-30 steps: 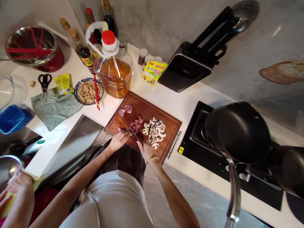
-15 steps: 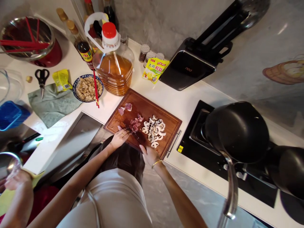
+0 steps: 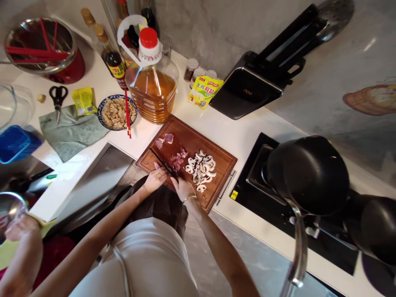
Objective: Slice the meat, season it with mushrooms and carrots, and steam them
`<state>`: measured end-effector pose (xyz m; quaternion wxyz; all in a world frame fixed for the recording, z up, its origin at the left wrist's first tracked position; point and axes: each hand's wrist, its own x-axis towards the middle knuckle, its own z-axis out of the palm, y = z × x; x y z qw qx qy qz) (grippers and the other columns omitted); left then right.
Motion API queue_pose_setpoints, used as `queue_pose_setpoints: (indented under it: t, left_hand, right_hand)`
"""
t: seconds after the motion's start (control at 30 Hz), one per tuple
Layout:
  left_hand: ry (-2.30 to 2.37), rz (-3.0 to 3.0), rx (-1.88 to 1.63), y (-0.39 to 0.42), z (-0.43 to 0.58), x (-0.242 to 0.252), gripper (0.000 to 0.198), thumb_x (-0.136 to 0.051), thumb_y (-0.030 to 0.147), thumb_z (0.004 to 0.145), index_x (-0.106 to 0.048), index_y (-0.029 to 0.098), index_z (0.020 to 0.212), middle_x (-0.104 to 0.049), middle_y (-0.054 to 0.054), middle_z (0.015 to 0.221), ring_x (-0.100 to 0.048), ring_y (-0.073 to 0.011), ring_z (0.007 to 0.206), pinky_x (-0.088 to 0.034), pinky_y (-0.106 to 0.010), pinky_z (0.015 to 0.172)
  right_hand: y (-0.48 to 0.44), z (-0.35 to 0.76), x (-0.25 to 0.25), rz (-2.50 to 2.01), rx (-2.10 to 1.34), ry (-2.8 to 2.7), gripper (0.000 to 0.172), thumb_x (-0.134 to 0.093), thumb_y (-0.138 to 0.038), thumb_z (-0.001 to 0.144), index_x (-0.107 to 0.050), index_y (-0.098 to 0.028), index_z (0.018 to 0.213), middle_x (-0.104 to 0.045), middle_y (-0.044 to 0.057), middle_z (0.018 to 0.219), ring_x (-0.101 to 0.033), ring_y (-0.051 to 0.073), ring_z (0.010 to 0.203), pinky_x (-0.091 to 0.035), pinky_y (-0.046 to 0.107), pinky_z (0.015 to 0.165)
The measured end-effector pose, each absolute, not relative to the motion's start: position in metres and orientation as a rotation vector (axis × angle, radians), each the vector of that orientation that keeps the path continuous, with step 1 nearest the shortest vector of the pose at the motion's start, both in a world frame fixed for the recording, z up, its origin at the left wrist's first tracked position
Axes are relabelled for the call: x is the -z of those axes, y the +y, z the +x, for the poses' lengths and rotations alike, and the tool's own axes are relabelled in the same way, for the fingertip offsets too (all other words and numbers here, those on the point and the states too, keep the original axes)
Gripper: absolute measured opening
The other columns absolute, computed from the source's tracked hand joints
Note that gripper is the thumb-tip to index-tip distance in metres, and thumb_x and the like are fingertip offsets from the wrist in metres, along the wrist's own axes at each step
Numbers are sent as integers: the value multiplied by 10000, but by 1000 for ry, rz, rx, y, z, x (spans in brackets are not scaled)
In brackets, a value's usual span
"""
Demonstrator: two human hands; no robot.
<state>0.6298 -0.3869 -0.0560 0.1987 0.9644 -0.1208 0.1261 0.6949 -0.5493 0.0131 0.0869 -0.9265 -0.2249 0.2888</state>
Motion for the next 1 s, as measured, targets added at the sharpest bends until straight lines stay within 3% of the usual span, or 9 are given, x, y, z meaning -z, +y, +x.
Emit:
queue_pose_setpoints:
  t: [0.13,0.33,0.47,0.83,1.0]
  left_hand:
    - [-390,2704,-461,-383,626,47,263,-435,138,932,-613,130,1125,-673,-97,1121,-581,-187,1136,-464,-348,1016]
    - [-366,2707,-520,-379,618,44,293,-473,128,916,-576,121,1191,-648,-98,1178,-558,-203,1172,-441,-356,1038]
    - [-295,2701,-459,-379,617,47,281,-457,147,928,-586,159,1177,-633,-97,1195,-562,-208,1174,-470,-362,1001]
    - [-275,2778,-478,-386,632,52,179,-479,203,931,-642,154,987,-679,-90,1006,-616,-191,984,-497,-347,885]
    - [-220,2810,-487,-388,633,53,145,-518,226,913,-638,153,879,-673,-95,950,-612,-190,902,-489,-346,847]
  right_hand:
    - [-567,693,-9,-2674,-780,-635,552,-201,-450,997,-678,-173,966,-710,99,925,-659,194,894,-449,258,805]
    - [-586,690,-19,-2664,-763,-611,506,-213,-440,989,-621,-170,1119,-681,114,1089,-637,215,998,-450,283,850]
    - [-596,682,-25,-2728,-896,-581,488,-250,-463,982,-649,-186,1038,-713,102,973,-662,214,922,-457,275,796]
    - [-612,666,-26,-2768,-813,-610,438,-282,-412,989,-642,-169,1047,-687,124,1087,-644,209,1010,-460,275,832]
    - [-610,665,-33,-2852,-831,-545,463,-266,-427,989,-646,-172,917,-717,104,868,-688,211,823,-469,269,712]
